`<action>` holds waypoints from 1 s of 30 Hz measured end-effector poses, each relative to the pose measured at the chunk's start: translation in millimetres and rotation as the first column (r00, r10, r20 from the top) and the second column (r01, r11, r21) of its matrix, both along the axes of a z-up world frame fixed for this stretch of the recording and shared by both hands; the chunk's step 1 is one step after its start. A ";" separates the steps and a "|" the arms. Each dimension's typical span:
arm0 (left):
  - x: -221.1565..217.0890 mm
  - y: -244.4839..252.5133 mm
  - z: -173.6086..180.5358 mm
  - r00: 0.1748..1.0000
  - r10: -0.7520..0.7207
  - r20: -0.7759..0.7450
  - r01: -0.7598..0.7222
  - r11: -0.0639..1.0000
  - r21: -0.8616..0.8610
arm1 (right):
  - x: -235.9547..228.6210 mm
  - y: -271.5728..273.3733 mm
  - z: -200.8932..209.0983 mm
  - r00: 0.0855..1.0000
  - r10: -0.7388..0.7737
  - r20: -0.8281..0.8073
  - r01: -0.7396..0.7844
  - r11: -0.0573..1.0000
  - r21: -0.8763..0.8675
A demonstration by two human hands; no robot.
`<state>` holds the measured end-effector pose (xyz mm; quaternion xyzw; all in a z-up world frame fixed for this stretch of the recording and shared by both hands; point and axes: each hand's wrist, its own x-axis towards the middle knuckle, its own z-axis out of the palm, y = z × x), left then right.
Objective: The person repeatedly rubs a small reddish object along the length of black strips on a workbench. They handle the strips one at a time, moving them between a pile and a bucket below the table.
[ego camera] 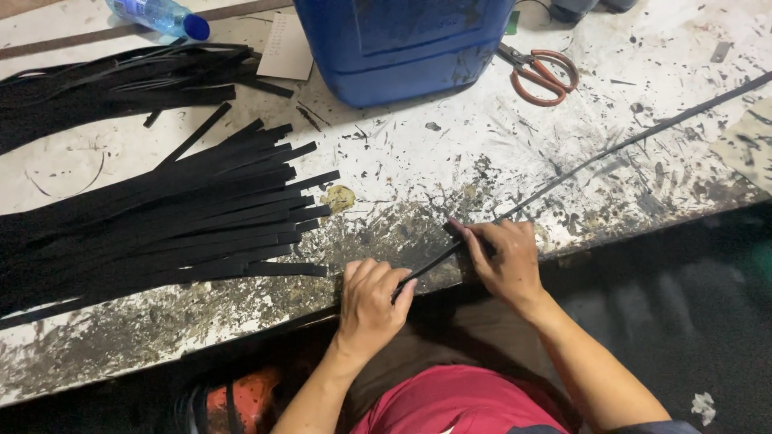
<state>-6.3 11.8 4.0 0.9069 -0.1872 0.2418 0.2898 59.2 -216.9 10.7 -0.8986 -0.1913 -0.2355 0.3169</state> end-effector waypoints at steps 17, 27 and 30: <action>4.7 -9.5 -7.3 0.996 -0.043 0.074 0.044 0.999 -0.002 | -33.2 43.4 -5.7 0.987 0.163 0.015 -0.164 0.985 0.055; 0.6 3.5 -1.9 0.993 -0.078 0.087 0.079 0.997 -0.011 | -25.2 34.1 -10.7 0.987 0.155 0.044 -0.157 0.986 0.055; -5.4 15.4 -6.1 0.995 -0.070 0.074 0.068 0.997 0.024 | -19.3 27.9 -13.4 0.985 0.171 -0.023 -0.169 0.983 0.079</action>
